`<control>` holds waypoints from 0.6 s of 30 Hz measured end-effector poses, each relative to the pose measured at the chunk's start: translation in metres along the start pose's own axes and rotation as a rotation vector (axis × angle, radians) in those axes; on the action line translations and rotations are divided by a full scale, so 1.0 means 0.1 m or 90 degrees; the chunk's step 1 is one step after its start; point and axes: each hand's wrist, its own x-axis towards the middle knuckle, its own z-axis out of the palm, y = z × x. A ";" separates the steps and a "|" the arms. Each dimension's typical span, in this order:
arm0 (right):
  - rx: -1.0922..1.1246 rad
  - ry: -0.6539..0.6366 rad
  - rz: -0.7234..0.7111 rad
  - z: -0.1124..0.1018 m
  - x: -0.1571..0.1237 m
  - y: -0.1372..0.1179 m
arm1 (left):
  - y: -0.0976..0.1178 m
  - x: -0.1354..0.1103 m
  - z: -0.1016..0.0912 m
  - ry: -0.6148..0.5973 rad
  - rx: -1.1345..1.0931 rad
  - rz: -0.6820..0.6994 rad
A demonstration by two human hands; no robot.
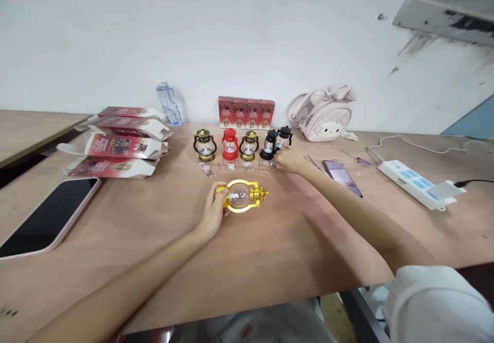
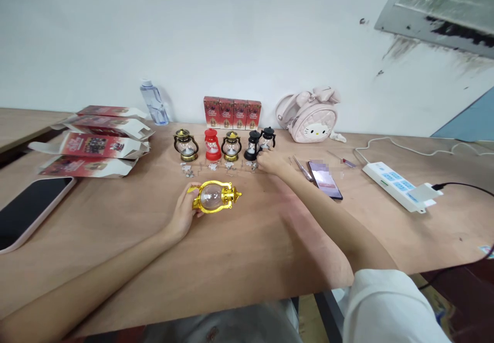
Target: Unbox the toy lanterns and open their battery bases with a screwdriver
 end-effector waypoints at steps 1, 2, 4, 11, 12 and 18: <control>0.002 0.001 0.003 0.01 -0.01 0.00 | 0.00 0.00 0.00 -0.001 0.000 0.000; 0.005 0.002 0.008 0.01 -0.01 -0.01 | 0.00 0.00 0.00 -0.001 0.000 0.000; 0.012 0.004 0.023 0.01 -0.04 0.00 | 0.00 0.00 0.00 -0.001 -0.003 0.002; 0.040 0.026 0.092 -0.05 -0.13 0.12 | 0.01 0.00 0.00 -0.006 -0.014 -0.002; 0.042 0.025 0.100 -0.05 -0.14 0.14 | 0.01 0.00 0.00 -0.006 -0.010 -0.003; 0.042 0.006 0.103 -0.01 -0.28 0.18 | -0.01 0.00 0.00 -0.006 0.000 0.004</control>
